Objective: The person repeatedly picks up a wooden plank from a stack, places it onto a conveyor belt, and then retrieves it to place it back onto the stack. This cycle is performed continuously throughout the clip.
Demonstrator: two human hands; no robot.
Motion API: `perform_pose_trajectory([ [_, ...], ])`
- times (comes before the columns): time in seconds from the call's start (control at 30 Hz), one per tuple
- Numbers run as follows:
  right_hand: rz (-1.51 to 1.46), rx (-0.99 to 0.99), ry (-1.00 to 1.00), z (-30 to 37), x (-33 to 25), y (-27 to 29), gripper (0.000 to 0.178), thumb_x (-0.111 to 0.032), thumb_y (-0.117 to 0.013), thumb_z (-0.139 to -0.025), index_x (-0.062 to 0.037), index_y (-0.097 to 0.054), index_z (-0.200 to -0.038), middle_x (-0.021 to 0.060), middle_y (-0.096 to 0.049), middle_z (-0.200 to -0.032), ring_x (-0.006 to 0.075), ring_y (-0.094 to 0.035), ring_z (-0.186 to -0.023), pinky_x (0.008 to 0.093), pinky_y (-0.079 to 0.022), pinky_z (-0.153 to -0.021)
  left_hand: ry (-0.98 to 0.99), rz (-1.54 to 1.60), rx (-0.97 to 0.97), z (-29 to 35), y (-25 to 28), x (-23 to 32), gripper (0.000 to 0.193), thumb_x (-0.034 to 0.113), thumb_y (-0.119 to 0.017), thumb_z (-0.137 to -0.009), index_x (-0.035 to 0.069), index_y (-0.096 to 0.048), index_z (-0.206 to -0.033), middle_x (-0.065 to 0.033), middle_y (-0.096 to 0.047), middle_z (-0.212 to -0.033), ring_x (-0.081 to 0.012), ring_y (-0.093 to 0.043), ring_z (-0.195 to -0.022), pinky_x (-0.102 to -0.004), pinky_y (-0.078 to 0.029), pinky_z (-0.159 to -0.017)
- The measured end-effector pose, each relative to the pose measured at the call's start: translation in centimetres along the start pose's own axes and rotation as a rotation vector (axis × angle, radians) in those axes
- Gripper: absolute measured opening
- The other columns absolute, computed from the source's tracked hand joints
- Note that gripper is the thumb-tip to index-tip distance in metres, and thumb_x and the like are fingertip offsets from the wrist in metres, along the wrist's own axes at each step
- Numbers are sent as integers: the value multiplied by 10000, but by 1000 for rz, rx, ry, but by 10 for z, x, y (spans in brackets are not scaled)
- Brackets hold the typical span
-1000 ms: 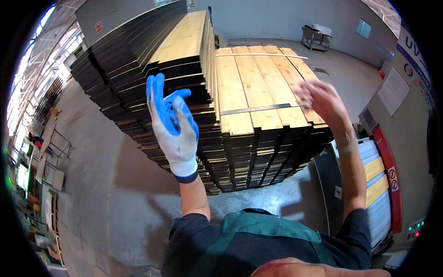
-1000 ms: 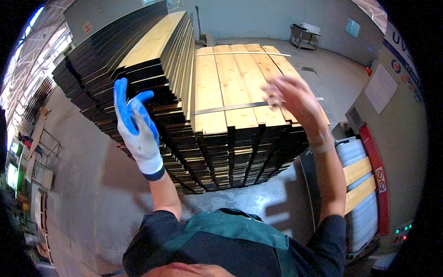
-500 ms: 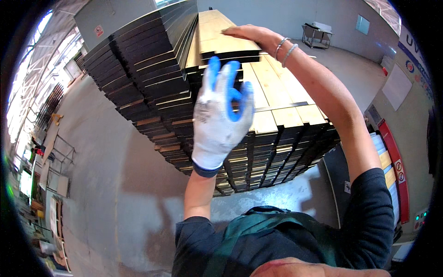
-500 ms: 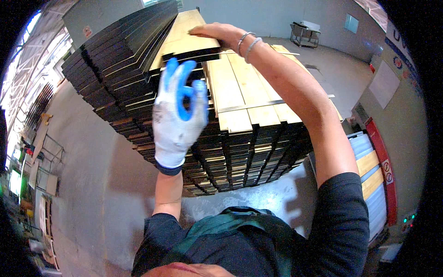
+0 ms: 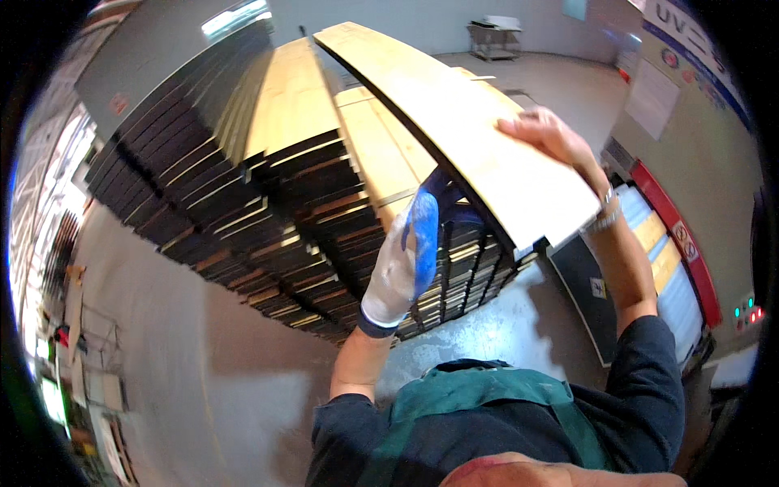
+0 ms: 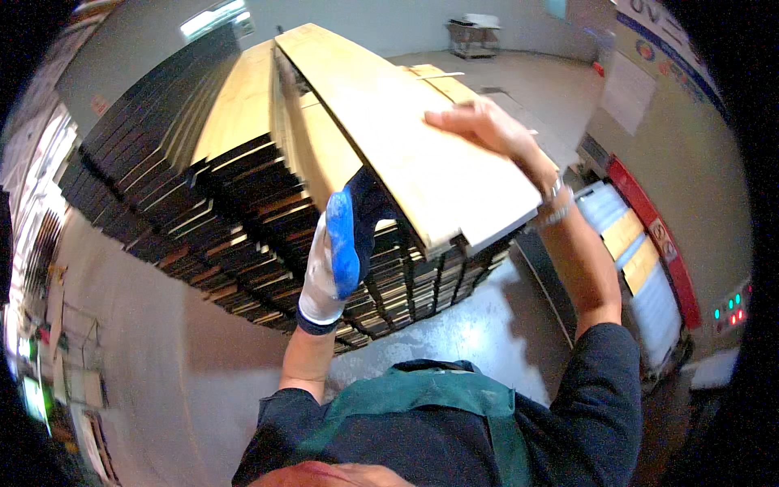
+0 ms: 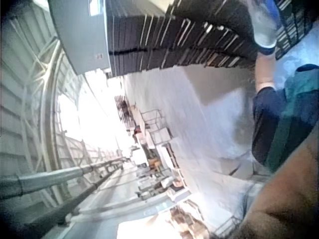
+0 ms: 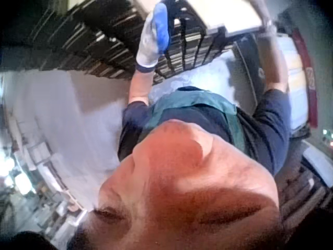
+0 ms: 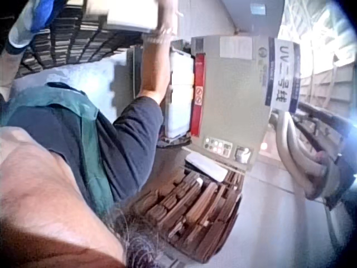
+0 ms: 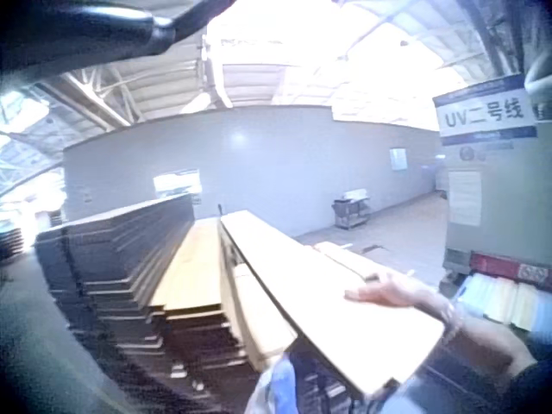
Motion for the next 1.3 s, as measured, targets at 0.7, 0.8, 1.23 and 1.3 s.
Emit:
perform_pose_trajectory([
  [0.7,-75,1291,-137,384,236,51,409,-209,-728,-854,112,-611,-1077,127,-664,-933,141,-622,-847,292,-515,-746,1156,798,-816,157,-327,-143,580,480,-334,-1049,29,-435,-1400,-113,-576,-1309,-197,-580,-1157,-341,-470,-977],
  [0.8,-116,1428,-158,409,257,40,364,-157,-686,-887,127,-599,-1096,146,-675,-957,156,-638,-869,301,-532,-756,1168,839,-913,178,-333,-148,473,378,-352,-1068,35,-441,-1381,-104,-576,-1292,-179,-591,-1128,-322,-501,-933],
  [1.23,-602,1538,-131,438,355,19,375,-153,-684,-895,123,-576,-1125,177,-679,-1012,182,-679,-844,300,-563,-745,71,77,-1291,193,-350,-170,660,95,-703,-813,2,-416,-1400,-231,-560,-1257,-394,-556,-1131,-398,-453,-958],
  [1.3,-655,1472,-179,447,367,29,378,-143,-678,-894,124,-579,-1143,181,-681,-1015,200,-687,-841,310,-569,-759,240,140,-1315,191,-362,-171,642,78,-675,-830,9,-414,-1413,-233,-566,-1255,-398,-573,-1103,-402,-462,-944],
])
Point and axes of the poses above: each hand's wrist, its own z-axis away from the middle knuckle, its own y-axis out of the back of the hand, x = y × z, the point moved 6 cm from there along -z, towards the middle knuckle
